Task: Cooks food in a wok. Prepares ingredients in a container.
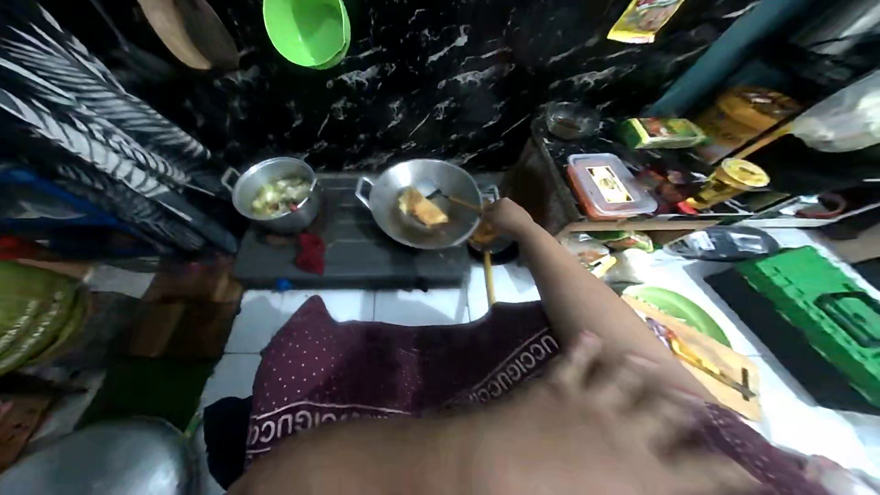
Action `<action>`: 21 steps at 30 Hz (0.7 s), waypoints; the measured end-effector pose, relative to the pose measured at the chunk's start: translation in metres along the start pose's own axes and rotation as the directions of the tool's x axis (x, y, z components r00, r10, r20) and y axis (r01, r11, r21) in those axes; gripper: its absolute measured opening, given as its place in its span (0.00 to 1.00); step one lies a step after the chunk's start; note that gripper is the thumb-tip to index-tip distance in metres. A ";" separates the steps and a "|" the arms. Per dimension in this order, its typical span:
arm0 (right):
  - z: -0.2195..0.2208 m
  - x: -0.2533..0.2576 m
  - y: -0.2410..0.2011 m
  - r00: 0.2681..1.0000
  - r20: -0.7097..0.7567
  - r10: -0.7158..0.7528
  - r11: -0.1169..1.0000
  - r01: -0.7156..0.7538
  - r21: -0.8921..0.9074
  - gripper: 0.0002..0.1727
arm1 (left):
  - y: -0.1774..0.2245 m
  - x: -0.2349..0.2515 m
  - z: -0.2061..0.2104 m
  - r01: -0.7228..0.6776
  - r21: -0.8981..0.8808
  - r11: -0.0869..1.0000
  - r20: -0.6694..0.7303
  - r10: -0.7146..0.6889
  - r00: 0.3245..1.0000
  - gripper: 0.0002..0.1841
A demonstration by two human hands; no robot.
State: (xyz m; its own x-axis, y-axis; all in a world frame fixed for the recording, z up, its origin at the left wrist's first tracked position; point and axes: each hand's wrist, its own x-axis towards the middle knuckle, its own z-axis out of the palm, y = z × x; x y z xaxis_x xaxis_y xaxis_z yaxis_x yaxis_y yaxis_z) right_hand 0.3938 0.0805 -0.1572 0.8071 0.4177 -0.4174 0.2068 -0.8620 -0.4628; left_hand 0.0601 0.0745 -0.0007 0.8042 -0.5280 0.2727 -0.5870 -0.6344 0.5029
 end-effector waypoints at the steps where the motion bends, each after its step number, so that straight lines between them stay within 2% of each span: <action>1: 0.004 0.002 -0.003 1.000 0.006 -0.003 0.999 0.003 -0.045 0.21 | -0.030 -0.003 -0.025 0.083 0.028 0.996 0.066 -0.084 0.994 0.23; 2: 0.010 0.004 -0.007 1.000 -0.003 -0.008 0.996 0.007 -0.090 0.21 | -0.059 -0.011 -0.053 0.191 0.009 0.982 0.075 -0.191 0.979 0.24; 3: 0.015 0.004 -0.012 1.000 -0.017 0.001 0.991 -0.004 -0.131 0.22 | -0.087 -0.025 -0.079 0.305 0.013 0.952 -0.008 -0.305 0.952 0.24; 4: 0.019 0.003 -0.019 0.999 -0.025 0.020 0.985 -0.024 -0.169 0.22 | -0.112 -0.040 -0.103 0.408 0.000 0.913 -0.172 -0.402 0.899 0.22; 5: 0.021 0.002 -0.027 0.999 -0.018 0.030 0.983 -0.033 -0.181 0.23 | -0.135 -0.055 -0.124 0.500 -0.072 0.863 -0.368 -0.489 0.791 0.22; 6: 0.025 0.002 -0.033 0.999 -0.009 0.033 0.980 -0.034 -0.198 0.23 | -0.154 -0.071 -0.142 0.547 -0.223 0.807 -0.526 -0.572 0.629 0.21; 7: 0.029 0.002 -0.037 1.000 0.004 0.025 0.977 -0.024 -0.213 0.23 | -0.171 -0.086 -0.155 0.476 -0.428 0.768 -0.642 -0.629 0.437 0.19; 8: 0.032 0.003 -0.041 1.000 0.029 0.009 0.972 -0.002 -0.236 0.22 | -0.187 -0.101 -0.162 0.263 -0.635 0.727 -0.694 -0.686 0.219 0.17; 9: 0.035 0.005 -0.044 0.998 0.060 0.001 0.965 0.014 -0.262 0.22 | -0.204 -0.116 -0.164 -0.050 -0.751 0.658 -0.660 -0.751 0.014 0.20; 10: 0.036 0.007 -0.047 0.997 0.083 0.009 0.959 0.015 -0.282 0.22 | -0.220 -0.132 -0.165 -0.365 -0.748 0.555 -0.555 -0.824 -0.114 0.24; 11: 0.036 0.009 -0.051 0.996 0.092 0.022 0.956 0.006 -0.294 0.22 | -0.236 -0.147 -0.161 -0.599 -0.664 0.448 -0.435 -0.882 -0.178 0.27; 12: 0.034 0.009 -0.055 0.994 0.098 0.040 0.954 -0.009 -0.300 0.23 | -0.250 -0.159 -0.154 -0.731 -0.571 0.375 -0.324 -0.920 -0.218 0.26; 13: 0.032 0.011 -0.058 0.993 0.103 0.060 0.953 -0.026 -0.301 0.24 | -0.262 -0.167 -0.147 -0.773 -0.537 0.337 -0.234 -0.940 -0.247 0.25; 14: 0.028 0.010 -0.061 0.991 0.115 0.061 0.952 -0.023 -0.306 0.25 | -0.270 -0.171 -0.142 -0.764 -0.556 0.328 -0.162 -0.944 -0.288 0.24; 16: 0.020 0.010 -0.061 0.995 0.103 0.017 0.960 0.012 -0.281 0.26 | -0.277 -0.175 -0.141 -0.724 -0.606 0.330 -0.134 -0.939 -0.316 0.24; 19: 0.006 0.012 -0.063 0.998 0.054 0.015 0.964 -0.001 -0.265 0.26 | -0.275 -0.177 -0.149 -0.696 -0.623 0.357 -0.216 -0.934 -0.286 0.22; 21: -0.004 0.012 -0.065 0.998 0.059 -0.014 0.961 0.030 -0.274 0.22 | -0.275 -0.178 -0.152 -0.697 -0.620 0.360 -0.215 -0.932 -0.290 0.19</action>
State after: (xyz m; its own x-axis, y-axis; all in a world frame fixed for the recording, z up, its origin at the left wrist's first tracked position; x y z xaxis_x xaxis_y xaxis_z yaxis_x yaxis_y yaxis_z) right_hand 0.3925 0.1407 -0.1290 0.7698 0.4462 -0.4565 0.3747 -0.8948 -0.2428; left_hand 0.0921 0.4285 -0.0629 0.3341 0.8663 -0.3713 -0.7148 0.4897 0.4993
